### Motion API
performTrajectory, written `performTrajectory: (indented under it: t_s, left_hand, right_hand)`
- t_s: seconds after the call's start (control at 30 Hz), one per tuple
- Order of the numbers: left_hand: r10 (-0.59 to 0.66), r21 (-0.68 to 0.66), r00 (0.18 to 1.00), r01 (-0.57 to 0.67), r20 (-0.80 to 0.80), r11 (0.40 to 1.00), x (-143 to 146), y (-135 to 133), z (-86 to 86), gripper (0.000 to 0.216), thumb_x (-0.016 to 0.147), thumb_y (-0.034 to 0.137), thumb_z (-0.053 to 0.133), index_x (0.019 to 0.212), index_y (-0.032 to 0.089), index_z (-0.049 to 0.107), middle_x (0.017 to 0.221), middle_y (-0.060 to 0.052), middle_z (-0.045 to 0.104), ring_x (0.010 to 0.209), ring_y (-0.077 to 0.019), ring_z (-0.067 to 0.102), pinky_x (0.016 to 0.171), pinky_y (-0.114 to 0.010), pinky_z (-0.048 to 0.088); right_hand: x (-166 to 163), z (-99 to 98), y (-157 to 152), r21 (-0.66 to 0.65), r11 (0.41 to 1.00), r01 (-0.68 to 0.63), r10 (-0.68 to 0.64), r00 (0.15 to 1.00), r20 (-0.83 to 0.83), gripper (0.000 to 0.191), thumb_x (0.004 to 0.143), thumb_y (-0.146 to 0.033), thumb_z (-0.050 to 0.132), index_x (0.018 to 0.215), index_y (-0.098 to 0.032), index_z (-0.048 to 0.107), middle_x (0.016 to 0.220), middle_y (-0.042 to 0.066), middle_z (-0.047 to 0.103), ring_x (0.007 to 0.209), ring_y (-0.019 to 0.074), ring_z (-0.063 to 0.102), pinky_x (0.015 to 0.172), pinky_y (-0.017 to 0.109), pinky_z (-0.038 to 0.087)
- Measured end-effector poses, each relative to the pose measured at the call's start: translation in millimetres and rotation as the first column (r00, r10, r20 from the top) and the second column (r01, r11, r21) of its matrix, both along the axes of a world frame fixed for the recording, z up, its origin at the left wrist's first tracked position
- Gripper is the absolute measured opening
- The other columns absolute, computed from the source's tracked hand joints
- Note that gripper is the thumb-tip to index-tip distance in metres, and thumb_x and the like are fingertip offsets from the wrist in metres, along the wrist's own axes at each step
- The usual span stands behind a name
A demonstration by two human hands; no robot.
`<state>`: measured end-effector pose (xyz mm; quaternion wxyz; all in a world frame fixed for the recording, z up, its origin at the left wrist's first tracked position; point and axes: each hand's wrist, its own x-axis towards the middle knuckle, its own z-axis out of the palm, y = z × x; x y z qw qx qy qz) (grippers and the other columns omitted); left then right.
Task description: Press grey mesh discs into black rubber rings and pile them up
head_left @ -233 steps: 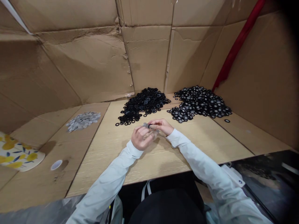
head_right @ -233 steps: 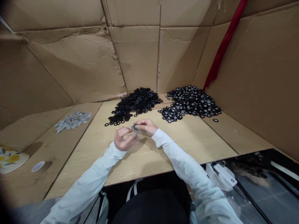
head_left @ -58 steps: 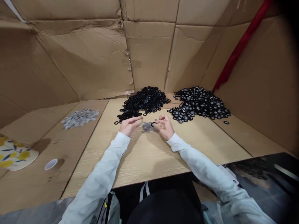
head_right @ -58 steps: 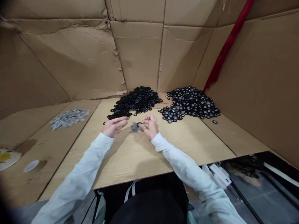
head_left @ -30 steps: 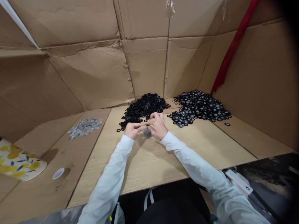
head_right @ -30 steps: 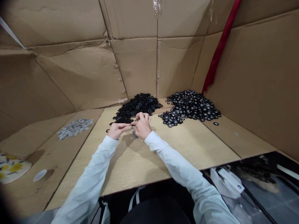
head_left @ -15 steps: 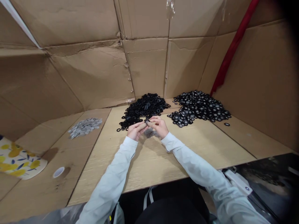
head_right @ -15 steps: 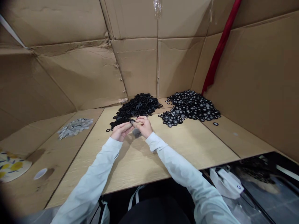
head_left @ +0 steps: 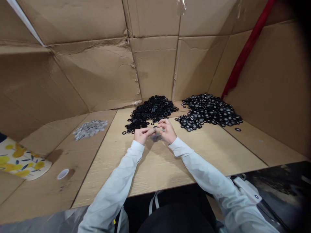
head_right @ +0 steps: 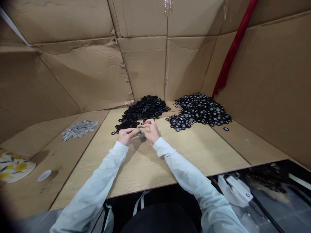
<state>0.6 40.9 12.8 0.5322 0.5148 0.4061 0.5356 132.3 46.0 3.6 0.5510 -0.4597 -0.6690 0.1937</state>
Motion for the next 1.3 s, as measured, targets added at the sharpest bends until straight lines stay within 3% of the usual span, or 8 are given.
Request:
performTrajectory:
  t_s: [0.1, 0.2, 0.43, 0.63, 0.87, 0.97, 1.17, 1.3]
  left_hand:
    - [0.126, 0.119, 0.992, -0.124, -0.006, 0.985, 4.6, -3.5, -0.7, 0.02, 0.051, 0.029, 0.069, 0.064, 0.015, 0.068, 0.061, -0.002, 0.065, 0.059, -0.015, 0.059, 0.069, -0.032, 0.048]
    - [0.17, 0.137, 0.985, -0.171, 0.019, 0.976, 8.7, -4.6, -1.9, 0.018, 0.053, 0.029, 0.067, 0.065, 0.016, 0.068, 0.062, -0.002, 0.065, 0.06, -0.0145, 0.059, 0.068, -0.03, 0.048]
    - [0.054, -0.007, 0.975, -0.054, 0.218, 0.999, 13.5, -3.7, -4.9, 0.02, 0.048, 0.027, 0.071, 0.064, 0.015, 0.067, 0.067, -0.003, 0.065, 0.064, -0.0141, 0.06, 0.075, -0.032, 0.046]
    - [0.128, -0.059, 0.934, -0.114, 0.332, 0.992, 20.3, -9.4, -0.7, 0.019, 0.044, 0.022, 0.073, 0.06, 0.013, 0.066, 0.065, -0.002, 0.065, 0.064, -0.0126, 0.06, 0.077, -0.03, 0.046]
    - [0.13, -0.148, 0.905, -0.076, 0.405, 0.986, 20.6, -6.9, -1.6, 0.015, 0.046, 0.014, 0.071, 0.059, 0.012, 0.065, 0.066, -0.004, 0.065, 0.064, -0.0112, 0.059, 0.073, -0.026, 0.046]
    - [0.117, -0.161, 0.903, -0.054, 0.413, 0.985, 20.6, -6.2, -4.0, 0.013, 0.047, 0.012, 0.07, 0.059, 0.011, 0.065, 0.067, -0.004, 0.065, 0.065, -0.0113, 0.06, 0.074, -0.026, 0.045]
    - [0.087, -0.123, 0.914, -0.041, 0.397, 0.992, 22.2, -9.7, -5.2, 0.016, 0.044, 0.015, 0.073, 0.057, 0.01, 0.065, 0.065, -0.005, 0.065, 0.065, -0.0135, 0.06, 0.077, -0.029, 0.045]
    - [0.118, -0.123, 0.917, -0.076, 0.382, 0.989, 21.1, -6.9, -7.9, 0.019, 0.042, 0.017, 0.074, 0.058, 0.011, 0.065, 0.063, -0.004, 0.065, 0.061, -0.0125, 0.06, 0.074, -0.029, 0.047]
  right_hand:
    - [1.1, 7.1, -4.1, 0.046, 0.994, 0.099, -0.102, 0.993, 0.065, 0.006, 0.062, -0.024, 0.059, 0.059, -0.019, 0.06, 0.084, 0.004, 0.042, 0.086, 0.0185, 0.041, 0.082, 0.037, 0.035]
    - [1.8, 12.3, -7.8, 0.053, 0.985, 0.161, -0.166, 0.98, 0.105, 0.007, 0.062, -0.027, 0.059, 0.061, -0.02, 0.061, 0.086, 0.004, 0.041, 0.086, 0.0197, 0.039, 0.082, 0.039, 0.034]
    - [2.4, 10.7, -6.2, 0.079, 0.991, 0.11, -0.116, 0.989, 0.086, 0.008, 0.065, -0.026, 0.058, 0.064, -0.02, 0.061, 0.086, 0.004, 0.041, 0.088, 0.0187, 0.04, 0.084, 0.037, 0.034]
    - [-0.4, 12.7, -12.5, 0.133, 0.978, 0.158, -0.175, 0.976, 0.127, 0.009, 0.066, -0.026, 0.056, 0.065, -0.019, 0.061, 0.088, 0.005, 0.042, 0.089, 0.0198, 0.039, 0.084, 0.039, 0.033]
    - [5.1, 9.4, -6.6, 0.114, 0.993, -0.037, 0.029, 0.997, 0.073, 0.006, 0.067, -0.024, 0.056, 0.066, -0.019, 0.059, 0.087, 0.004, 0.043, 0.088, 0.0168, 0.042, 0.083, 0.035, 0.035]
    - [6.7, 7.5, -4.2, 0.098, 0.995, -0.004, -0.004, 0.996, 0.085, 0.007, 0.066, -0.025, 0.057, 0.065, -0.019, 0.06, 0.088, 0.005, 0.044, 0.089, 0.0175, 0.042, 0.083, 0.035, 0.035]
    - [3.7, 6.2, -8.5, 0.129, 0.975, 0.18, -0.202, 0.962, 0.184, 0.008, 0.066, -0.025, 0.055, 0.065, -0.019, 0.061, 0.09, 0.006, 0.044, 0.089, 0.021, 0.039, 0.085, 0.042, 0.03]
    - [3.5, 5.6, -8.4, 0.108, 0.988, 0.108, -0.121, 0.985, 0.124, 0.009, 0.065, -0.025, 0.056, 0.066, -0.019, 0.062, 0.089, 0.006, 0.045, 0.091, 0.0202, 0.041, 0.085, 0.04, 0.031]
